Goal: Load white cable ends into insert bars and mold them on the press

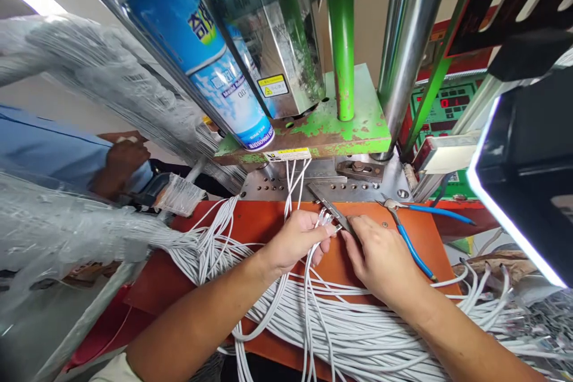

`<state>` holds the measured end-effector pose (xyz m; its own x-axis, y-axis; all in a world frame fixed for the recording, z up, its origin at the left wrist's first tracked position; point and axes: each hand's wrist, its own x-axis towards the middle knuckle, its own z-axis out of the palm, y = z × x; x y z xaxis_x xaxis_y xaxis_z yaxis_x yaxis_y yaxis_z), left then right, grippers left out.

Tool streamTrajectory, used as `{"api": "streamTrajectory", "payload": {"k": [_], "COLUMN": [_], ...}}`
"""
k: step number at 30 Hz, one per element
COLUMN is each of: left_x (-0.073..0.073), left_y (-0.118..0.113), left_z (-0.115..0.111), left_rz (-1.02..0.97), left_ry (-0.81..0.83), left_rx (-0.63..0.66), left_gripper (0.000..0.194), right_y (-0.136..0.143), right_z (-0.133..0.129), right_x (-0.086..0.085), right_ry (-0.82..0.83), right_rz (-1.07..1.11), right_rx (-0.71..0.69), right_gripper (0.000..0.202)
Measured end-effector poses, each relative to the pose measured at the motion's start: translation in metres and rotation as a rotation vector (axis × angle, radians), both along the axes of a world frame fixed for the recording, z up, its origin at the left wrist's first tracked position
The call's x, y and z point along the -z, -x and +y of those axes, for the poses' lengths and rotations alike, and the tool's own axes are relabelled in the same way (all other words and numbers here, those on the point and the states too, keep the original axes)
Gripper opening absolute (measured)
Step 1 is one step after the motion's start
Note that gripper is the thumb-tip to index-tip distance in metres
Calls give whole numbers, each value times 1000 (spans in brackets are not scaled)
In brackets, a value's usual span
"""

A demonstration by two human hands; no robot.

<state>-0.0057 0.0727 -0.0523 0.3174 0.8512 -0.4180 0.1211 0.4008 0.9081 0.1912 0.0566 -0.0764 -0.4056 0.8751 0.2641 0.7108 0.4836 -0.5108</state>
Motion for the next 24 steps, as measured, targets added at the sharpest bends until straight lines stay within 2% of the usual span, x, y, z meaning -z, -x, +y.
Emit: {"api": "streamTrajectory", "payload": {"k": [3,6,8,14,19,24], "left_x": [2,2,1,-7,-9,-11], "left_y": [2,5,6,4,4,15], "left_z": [2,4,6,9,9,14], "left_rz": [-23,32,39,61,34,-106], "left_ry": [-66,-141,-103,38,46,152], "left_rx": [21,-79,-82,46,12,114], "left_gripper": [39,31,26,25,27,26], "right_y": [-2,-7,-8,-3,-1,-5], "right_z": [1,2,2,0,0,1], "right_x": [-3,-2,-1,1,-1,1], "right_ry": [57,34,11,-1,-23,-26], "right_rz": [101,148,140,38,-4,81], "right_rx": [59,153,167,83,-21,101], "right_gripper": [28,25,26,29,27,25]}}
